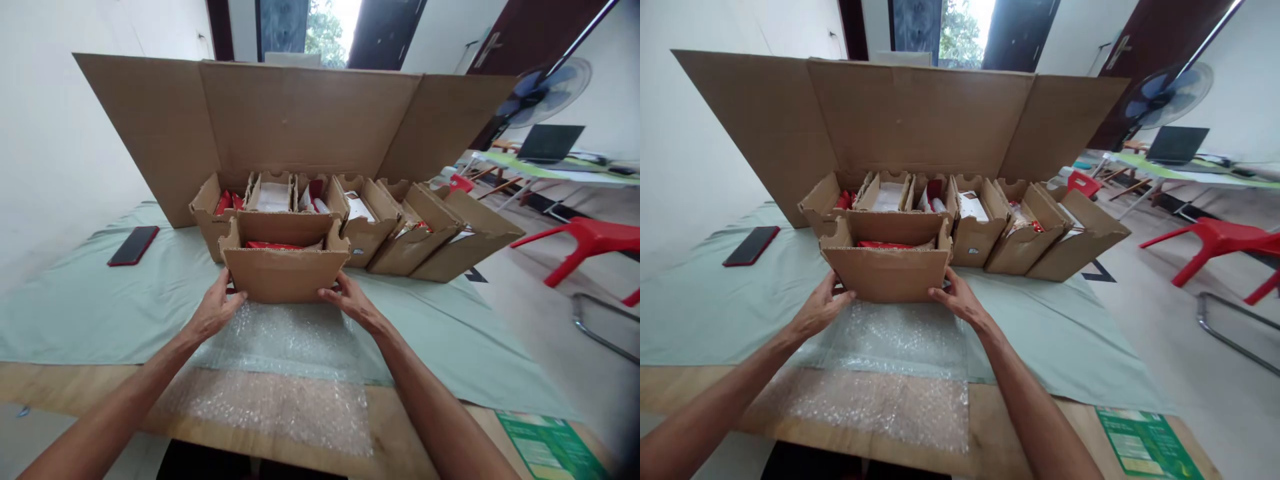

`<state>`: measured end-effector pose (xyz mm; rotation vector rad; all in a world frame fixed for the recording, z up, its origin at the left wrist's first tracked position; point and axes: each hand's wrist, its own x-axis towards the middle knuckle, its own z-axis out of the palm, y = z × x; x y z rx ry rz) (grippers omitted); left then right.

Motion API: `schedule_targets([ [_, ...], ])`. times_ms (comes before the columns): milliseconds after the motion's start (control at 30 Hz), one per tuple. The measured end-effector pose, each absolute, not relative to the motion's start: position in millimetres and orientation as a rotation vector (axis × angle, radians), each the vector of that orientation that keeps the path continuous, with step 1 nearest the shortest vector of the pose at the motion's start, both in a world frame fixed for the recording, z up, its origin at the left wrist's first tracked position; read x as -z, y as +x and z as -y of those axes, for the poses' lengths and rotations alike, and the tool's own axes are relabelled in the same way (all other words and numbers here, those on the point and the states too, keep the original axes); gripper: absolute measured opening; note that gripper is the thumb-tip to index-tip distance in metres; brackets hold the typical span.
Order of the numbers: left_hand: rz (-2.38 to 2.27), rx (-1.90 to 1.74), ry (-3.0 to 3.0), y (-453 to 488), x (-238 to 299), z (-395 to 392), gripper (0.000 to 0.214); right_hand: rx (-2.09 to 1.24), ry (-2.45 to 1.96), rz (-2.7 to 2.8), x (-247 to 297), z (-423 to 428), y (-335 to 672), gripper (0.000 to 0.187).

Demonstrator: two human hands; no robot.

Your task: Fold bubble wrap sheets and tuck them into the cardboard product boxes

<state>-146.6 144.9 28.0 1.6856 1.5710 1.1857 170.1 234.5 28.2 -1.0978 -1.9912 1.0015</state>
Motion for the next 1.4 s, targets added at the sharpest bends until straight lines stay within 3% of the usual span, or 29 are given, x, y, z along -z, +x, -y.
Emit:
schedule_targets([
  [167, -1.847, -1.263, 1.846, -154, -25, -105, 0.073, -0.844, -1.23, 1.935, -25, -198, 191, 0.061],
  [267, -1.87, -1.15, 2.211, -136, -20, -70, 0.056, -0.526, -1.261, 2.027, -21, -154, 188, 0.051],
  [400, -1.558, -0.619, 2.564, -100, -3, -46, 0.045, -0.382, -1.058, 2.486, -12, -105, 146, 0.048],
  [567, -1.801, -0.335, 2.422, -132, 16, -24, 0.065, -0.264, -1.088, 2.696, 11, -90, 155, 0.057],
  [800, -2.159, -0.359, 2.272, -187, 4, 20, 0.058, 0.098, -1.375, 2.492, 16, -72, 233, 0.051],
  [1033, -1.837, -0.246, 2.431, -163, 2, 22, 0.063, -0.05, -1.135, 2.647, 6, -35, 208, 0.058],
  [1267, -1.687, -0.225, 2.547, -186, 5, 64, 0.085, -0.132, -1.054, 2.71, 5, 13, 235, 0.097],
  [1400, -1.678, -0.262, 2.598, -194, 7, 62, 0.06, -0.061, -1.092, 2.684, 8, 17, 234, 0.068],
])
